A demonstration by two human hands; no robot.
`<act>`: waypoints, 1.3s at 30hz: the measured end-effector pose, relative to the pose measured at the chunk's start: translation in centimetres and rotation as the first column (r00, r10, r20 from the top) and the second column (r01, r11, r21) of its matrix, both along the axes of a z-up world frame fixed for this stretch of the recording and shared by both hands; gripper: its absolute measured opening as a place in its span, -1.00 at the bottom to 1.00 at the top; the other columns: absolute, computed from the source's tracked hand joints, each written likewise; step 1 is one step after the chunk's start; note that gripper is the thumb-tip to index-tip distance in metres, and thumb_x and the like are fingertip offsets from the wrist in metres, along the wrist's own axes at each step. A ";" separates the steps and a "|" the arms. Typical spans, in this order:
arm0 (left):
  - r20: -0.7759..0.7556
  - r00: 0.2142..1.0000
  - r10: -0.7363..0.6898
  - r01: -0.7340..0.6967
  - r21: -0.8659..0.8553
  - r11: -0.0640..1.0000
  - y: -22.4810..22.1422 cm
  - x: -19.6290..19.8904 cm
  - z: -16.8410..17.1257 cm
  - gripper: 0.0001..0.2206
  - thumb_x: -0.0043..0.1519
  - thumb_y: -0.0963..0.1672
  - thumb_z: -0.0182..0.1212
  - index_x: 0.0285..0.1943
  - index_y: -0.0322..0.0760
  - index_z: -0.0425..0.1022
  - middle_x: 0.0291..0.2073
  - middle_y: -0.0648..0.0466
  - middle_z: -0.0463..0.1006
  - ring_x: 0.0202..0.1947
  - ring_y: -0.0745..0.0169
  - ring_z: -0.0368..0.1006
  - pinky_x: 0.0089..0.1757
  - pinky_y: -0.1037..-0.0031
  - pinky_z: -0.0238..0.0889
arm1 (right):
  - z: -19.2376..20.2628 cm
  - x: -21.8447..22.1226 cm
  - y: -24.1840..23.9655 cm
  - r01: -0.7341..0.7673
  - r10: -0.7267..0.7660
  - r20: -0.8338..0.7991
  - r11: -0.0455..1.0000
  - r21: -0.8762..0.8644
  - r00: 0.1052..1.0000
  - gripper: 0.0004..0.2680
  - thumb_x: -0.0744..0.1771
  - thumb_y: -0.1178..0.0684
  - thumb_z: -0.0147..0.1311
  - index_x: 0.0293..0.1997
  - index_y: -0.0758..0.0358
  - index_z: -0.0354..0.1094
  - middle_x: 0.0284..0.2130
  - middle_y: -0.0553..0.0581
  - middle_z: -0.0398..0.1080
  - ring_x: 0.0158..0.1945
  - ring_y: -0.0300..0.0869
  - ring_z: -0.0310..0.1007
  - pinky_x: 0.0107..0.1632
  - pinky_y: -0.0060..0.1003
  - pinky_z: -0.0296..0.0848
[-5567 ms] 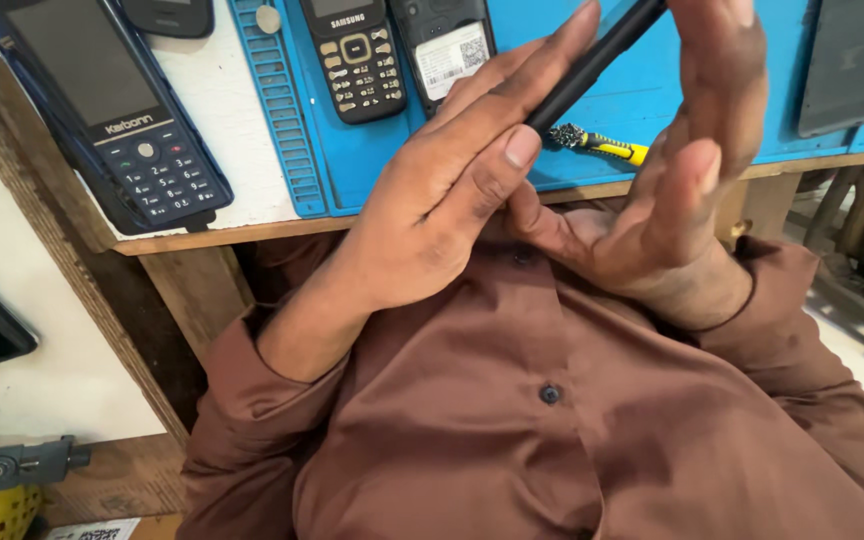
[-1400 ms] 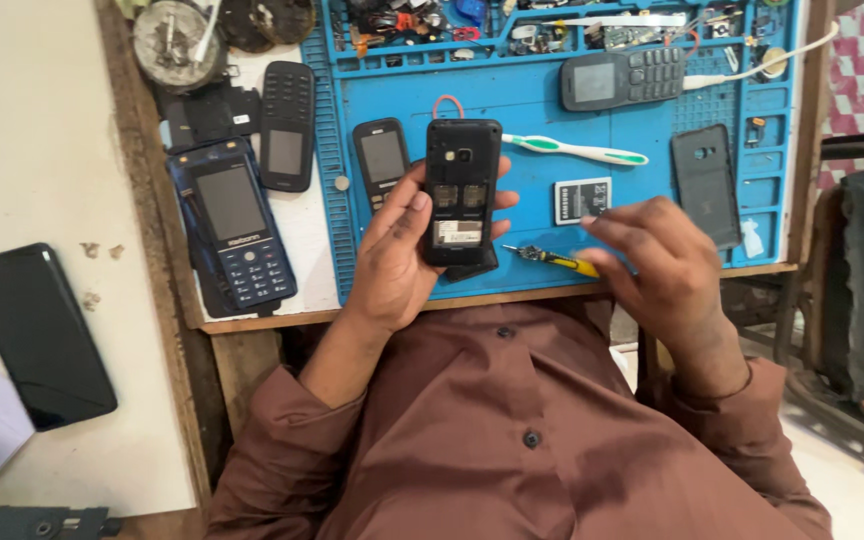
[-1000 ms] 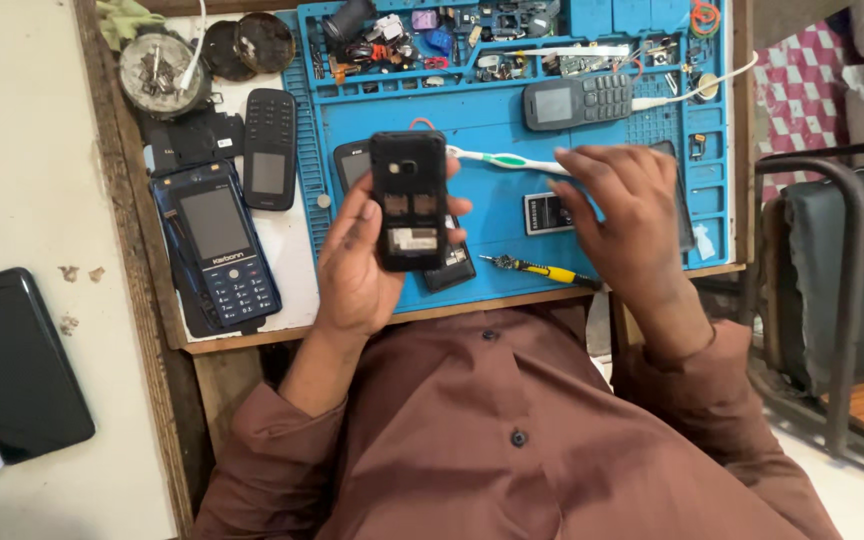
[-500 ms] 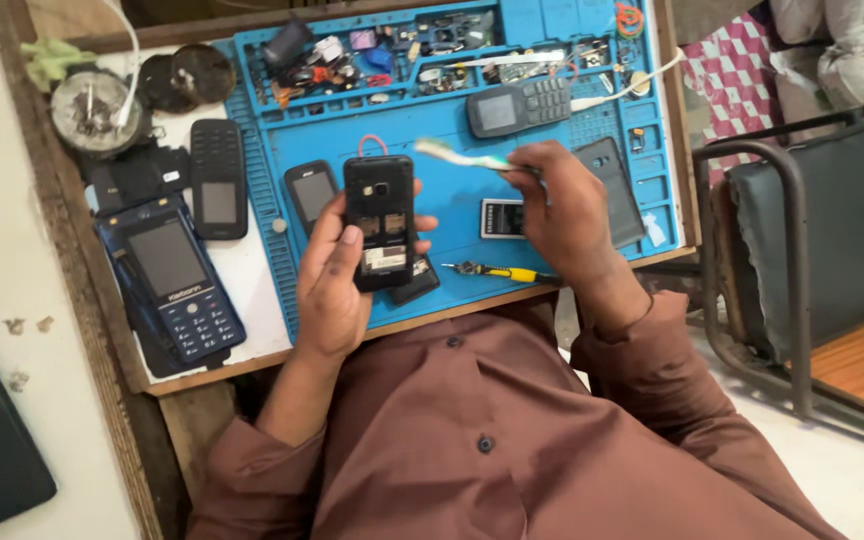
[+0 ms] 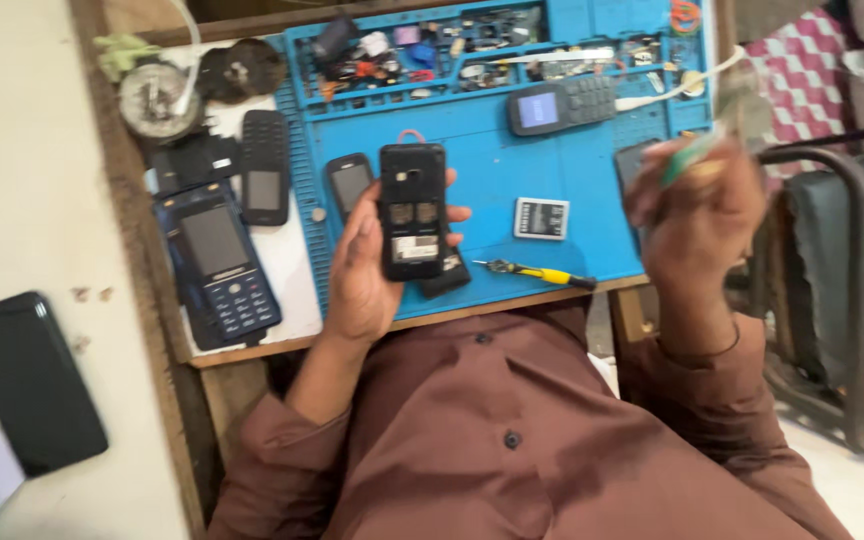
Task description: The person cleans a black mobile phone using a toothbrush, focusing on the battery compartment and back cover. They remove the back cover and battery, brush the internal contacts, and reassemble the phone. The person repeats this process with a second phone.
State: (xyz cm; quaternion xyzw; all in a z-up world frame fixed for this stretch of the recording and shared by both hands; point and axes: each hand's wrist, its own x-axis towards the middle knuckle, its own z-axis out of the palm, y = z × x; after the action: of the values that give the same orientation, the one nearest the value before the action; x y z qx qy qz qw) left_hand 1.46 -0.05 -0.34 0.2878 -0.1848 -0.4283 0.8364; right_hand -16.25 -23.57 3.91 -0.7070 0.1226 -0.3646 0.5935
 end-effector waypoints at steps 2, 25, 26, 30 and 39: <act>0.005 1.000 -0.002 0.002 -0.005 1.000 0.1 0.1 -0.1 -0.26 0.43 0.14 0.04 0.58 -0.48 0.00 0.40 -0.30 0.32 0.26 -0.16 0.45 0.20 0.18 0.41 | -0.1 0.9 1.8 -0.046 0.012 -0.211 0.986 -0.158 0.977 -0.76 0.50 -0.09 0.02 0.00 0.35 0.37 -0.40 0.03 0.37 -0.46 -0.32 0.34 -0.39 -0.43 0.33; 0.336 0.942 -0.029 -0.021 0.147 0.989 0.4 -0.9 -2.2 -0.48 0.55 -0.01 -0.13 0.58 -0.46 0.07 0.25 -0.11 0.47 0.16 0.08 0.56 0.10 0.37 0.51 | -1.0 4.3 5.8 -0.068 -0.229 -0.313 0.699 -0.712 0.922 -0.98 0.41 0.26 0.12 -0.12 0.30 0.42 -0.38 0.21 0.40 -0.35 0.03 0.43 -0.29 -0.14 0.37; 0.336 0.941 -0.037 -0.016 0.153 0.988 0.4 -0.9 -2.3 -0.49 0.55 -0.01 -0.13 0.57 -0.46 0.08 0.24 -0.12 0.48 0.16 0.08 0.56 0.09 0.38 0.51 | -1.0 4.3 5.9 -0.050 -0.269 -0.322 0.693 -0.719 0.908 -0.99 0.41 0.24 0.17 -0.14 0.32 0.44 -0.42 0.22 0.37 -0.39 0.02 0.40 -0.32 -0.13 0.34; 0.328 0.944 -0.033 -0.031 0.190 0.981 0.2 -0.8 -2.4 -0.49 0.54 -0.02 -0.12 0.57 -0.47 0.09 0.20 -0.13 0.50 0.11 0.11 0.55 0.09 0.38 0.49 | -1.1 4.3 6.6 -0.162 -0.154 -0.317 0.613 -0.774 0.936 -0.92 0.36 0.17 0.24 -0.18 0.35 0.43 -0.49 0.19 0.32 -0.42 0.07 0.36 -0.34 -0.09 0.31; 0.429 0.903 0.022 -0.070 0.097 0.993 0.9 -0.9 -1.3 -0.58 0.52 -0.16 0.02 0.55 -0.41 0.15 0.39 -0.21 0.40 0.35 0.09 0.43 0.33 0.36 0.29 | -0.2 3.9 7.5 -0.142 -0.145 -0.324 0.683 -0.716 0.935 -0.90 0.33 0.19 0.28 -0.17 0.32 0.44 -0.49 0.20 0.30 -0.41 0.05 0.35 -0.33 -0.09 0.30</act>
State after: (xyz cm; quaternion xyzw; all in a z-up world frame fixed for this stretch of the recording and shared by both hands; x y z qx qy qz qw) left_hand 0.57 0.89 -1.63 0.4247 -0.3327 -0.3446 0.7683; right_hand -12.35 -16.03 3.67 -0.9378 0.0730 -0.2496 0.2301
